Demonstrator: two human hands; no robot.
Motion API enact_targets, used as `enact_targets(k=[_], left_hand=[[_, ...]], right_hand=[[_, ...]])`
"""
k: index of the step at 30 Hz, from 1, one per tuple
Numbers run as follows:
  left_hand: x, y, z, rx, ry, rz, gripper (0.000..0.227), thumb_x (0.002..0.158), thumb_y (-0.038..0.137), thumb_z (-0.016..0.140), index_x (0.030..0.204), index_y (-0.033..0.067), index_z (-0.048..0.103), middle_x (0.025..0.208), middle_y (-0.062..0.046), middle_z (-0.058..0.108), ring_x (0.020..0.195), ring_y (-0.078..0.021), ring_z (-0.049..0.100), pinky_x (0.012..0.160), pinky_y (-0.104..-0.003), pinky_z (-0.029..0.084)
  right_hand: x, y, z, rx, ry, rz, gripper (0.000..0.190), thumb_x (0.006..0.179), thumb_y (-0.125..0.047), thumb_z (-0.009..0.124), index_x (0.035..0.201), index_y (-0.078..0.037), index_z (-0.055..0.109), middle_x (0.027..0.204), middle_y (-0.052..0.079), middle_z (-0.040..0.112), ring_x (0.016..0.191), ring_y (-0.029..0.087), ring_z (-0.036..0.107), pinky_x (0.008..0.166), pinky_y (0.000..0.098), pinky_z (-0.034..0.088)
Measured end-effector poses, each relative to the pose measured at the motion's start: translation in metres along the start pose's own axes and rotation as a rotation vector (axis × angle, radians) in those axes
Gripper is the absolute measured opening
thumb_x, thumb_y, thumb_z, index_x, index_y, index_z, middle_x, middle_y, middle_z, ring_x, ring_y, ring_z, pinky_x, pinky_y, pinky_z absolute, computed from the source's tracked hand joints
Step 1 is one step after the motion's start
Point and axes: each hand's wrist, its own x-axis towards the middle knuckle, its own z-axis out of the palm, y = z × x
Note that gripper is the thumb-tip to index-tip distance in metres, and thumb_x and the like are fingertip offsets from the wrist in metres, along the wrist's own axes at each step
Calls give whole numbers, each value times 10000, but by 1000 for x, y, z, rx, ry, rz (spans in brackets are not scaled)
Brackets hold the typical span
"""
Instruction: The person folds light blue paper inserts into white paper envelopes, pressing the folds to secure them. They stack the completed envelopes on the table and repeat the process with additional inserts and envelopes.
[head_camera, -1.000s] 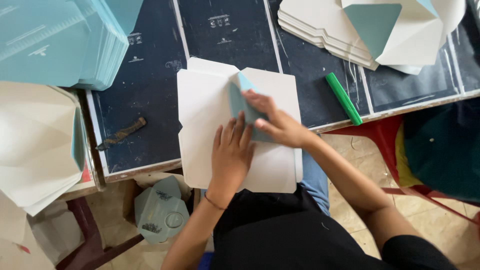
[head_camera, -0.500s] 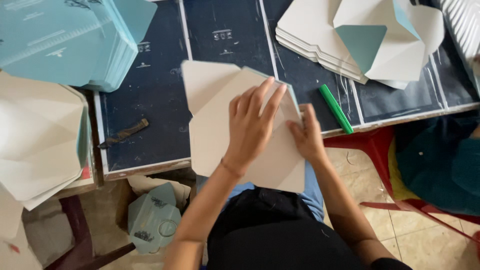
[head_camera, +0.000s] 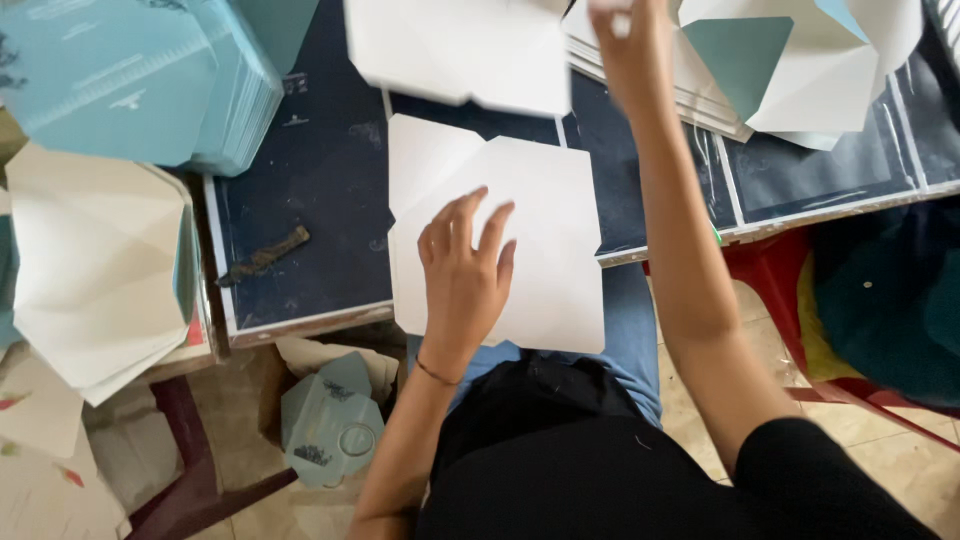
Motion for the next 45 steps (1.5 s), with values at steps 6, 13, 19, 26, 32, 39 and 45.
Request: enact_targets(k=[6,13,19,26,32,39,45], left_hand=[[-26,-19,35,9,-325,-67,423,925,398,842,1327,298,755,1536,-48,567,1502,-411,422,1150,-716,318],[-40,-23,48,15,-373,-139,478,875,425,860,1330,348,734,1529,-5,591,1515,-377,424,1171,-740,263],[-47,-25,52,-19,-352,-163,423,963,453,780,1372,372,709,1589,25,540,1564,-346,364,1223,-713,194],[-51,-28,58,-16,-312,-160,462,947,447,801,1386,357,688,1603,4,554,1576,-351,379,1252,-693,160],[-61,-40,73,-163,-299,-274,958,847,415,888,1574,69,369,1753,-164,327,1568,-328,386,1324,-582,202],[-29,-19,42,-32,-582,-126,792,1076,284,616,1756,373,219,1821,90,251,1637,-270,293,1257,-756,97],[-21,-32,102,79,-193,61,473,1039,383,700,1502,445,623,1472,37,583,1338,-287,548,1154,-668,363]], right_hand=[[-126,47,-11,-426,-281,110,397,860,-323,937,1184,-133,809,972,95,668,947,372,698,850,529,539],[-162,28,-3,-463,-274,233,409,828,-201,941,1200,-114,794,1117,73,675,980,325,725,968,504,579],[-144,-7,-11,-158,-231,161,442,845,-6,909,1192,-31,636,1265,152,642,1111,381,716,1092,534,537],[-139,-123,1,74,-576,155,552,925,-186,812,1212,-70,354,1644,350,472,1145,629,653,893,732,559],[-198,-88,54,-114,-703,-113,950,1058,-699,511,1600,60,330,1783,325,219,1669,483,120,1341,578,97],[-184,-32,31,705,-582,259,828,1122,-434,536,1762,-59,168,1779,240,325,1629,426,272,1303,599,249],[-162,32,3,-574,-287,115,755,798,-420,975,1415,-60,731,1230,114,619,1110,334,589,964,433,534]])
